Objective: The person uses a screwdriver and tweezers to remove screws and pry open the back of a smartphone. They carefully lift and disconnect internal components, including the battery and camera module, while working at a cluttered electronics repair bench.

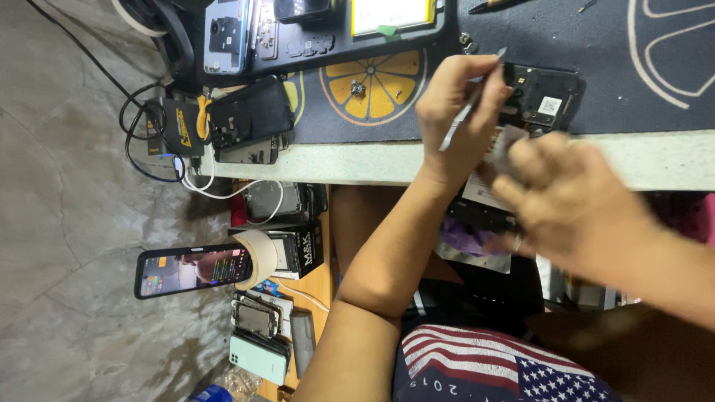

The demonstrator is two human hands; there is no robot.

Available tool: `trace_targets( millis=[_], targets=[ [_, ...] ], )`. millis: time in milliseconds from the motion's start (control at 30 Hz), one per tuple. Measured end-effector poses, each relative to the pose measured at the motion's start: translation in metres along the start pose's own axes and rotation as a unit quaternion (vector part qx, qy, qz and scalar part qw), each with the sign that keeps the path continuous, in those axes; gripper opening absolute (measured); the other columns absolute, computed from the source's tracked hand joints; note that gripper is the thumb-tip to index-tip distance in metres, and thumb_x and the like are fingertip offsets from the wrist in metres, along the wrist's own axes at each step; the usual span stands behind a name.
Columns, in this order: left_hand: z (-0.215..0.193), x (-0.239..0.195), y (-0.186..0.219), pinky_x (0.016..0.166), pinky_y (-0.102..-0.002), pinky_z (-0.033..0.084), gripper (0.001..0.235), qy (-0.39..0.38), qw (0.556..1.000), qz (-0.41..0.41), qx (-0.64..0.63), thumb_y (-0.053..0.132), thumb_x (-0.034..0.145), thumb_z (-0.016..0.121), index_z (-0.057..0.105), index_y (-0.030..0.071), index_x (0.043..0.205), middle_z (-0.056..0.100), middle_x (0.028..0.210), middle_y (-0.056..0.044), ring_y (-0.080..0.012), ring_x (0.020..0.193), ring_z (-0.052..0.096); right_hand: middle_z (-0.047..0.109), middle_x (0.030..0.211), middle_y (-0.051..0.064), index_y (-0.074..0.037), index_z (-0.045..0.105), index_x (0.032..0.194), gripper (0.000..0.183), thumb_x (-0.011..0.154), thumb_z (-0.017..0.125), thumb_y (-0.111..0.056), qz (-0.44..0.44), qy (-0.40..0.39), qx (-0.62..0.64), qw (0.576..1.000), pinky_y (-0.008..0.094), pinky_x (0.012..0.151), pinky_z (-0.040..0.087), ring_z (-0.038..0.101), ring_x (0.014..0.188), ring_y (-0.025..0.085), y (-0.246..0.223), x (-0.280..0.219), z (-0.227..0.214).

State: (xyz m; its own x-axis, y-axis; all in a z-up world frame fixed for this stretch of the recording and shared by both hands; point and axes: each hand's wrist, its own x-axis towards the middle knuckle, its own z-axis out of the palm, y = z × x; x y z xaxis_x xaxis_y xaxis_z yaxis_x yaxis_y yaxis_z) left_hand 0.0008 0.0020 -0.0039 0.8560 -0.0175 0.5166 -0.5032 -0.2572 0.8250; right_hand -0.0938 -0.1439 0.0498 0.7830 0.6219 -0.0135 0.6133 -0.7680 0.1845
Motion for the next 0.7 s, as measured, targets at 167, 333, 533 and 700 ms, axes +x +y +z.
trace_targets(
  millis=[167, 333, 533, 700],
  targets=[
    [-0.001, -0.003, -0.004, 0.073, -0.019, 0.062, 0.006, -0.020, 0.994, -0.051, -0.098, 0.001, 0.103, 0.068, 0.066, -0.001, 0.108, 0.073, 0.091, -0.005, -0.0067, 0.082, 0.075, 0.050, 0.126, 0.018, -0.008, 0.060, 0.126, 0.059, 0.078, 0.062, -0.043, -0.044, 0.081, -0.085, 0.992, 0.045, 0.100, 0.049, 0.045, 0.125, 0.037, -0.005, -0.006, 0.009],
    [-0.022, 0.000, 0.005, 0.083, -0.023, 0.059, 0.009, -0.062, 0.981, -0.066, -0.174, -0.003, 0.101, 0.071, 0.066, -0.003, 0.109, 0.074, 0.099, -0.008, -0.0091, 0.091, 0.071, 0.050, 0.145, 0.021, -0.009, 0.059, 0.136, 0.058, 0.082, 0.061, -0.030, -0.120, 0.140, 0.057, 0.981, 0.057, 0.112, 0.044, 0.044, 0.136, 0.045, 0.014, -0.019, 0.029],
    [-0.054, -0.001, 0.011, 0.090, -0.027, 0.062, 0.018, -0.128, 0.988, 0.076, 0.040, -0.003, 0.091, 0.078, 0.065, 0.003, 0.101, 0.074, 0.109, -0.011, -0.0209, 0.101, 0.076, 0.056, 0.144, 0.020, -0.009, 0.056, 0.144, 0.061, 0.085, 0.056, -0.024, -0.188, 0.236, 0.130, 0.945, 0.054, 0.114, 0.047, 0.053, 0.135, 0.042, 0.037, -0.043, 0.069],
    [-0.058, 0.005, 0.020, 0.088, -0.029, 0.063, 0.018, -0.207, 0.969, 0.115, 0.064, -0.004, 0.090, 0.077, 0.062, 0.003, 0.098, 0.073, 0.109, -0.012, -0.0258, 0.110, 0.075, 0.058, 0.140, 0.018, -0.011, 0.055, 0.144, 0.060, 0.086, 0.059, -0.023, -0.196, 0.229, 0.131, 0.944, 0.051, 0.108, 0.047, 0.058, 0.133, 0.042, 0.040, -0.047, 0.082]
  ],
)
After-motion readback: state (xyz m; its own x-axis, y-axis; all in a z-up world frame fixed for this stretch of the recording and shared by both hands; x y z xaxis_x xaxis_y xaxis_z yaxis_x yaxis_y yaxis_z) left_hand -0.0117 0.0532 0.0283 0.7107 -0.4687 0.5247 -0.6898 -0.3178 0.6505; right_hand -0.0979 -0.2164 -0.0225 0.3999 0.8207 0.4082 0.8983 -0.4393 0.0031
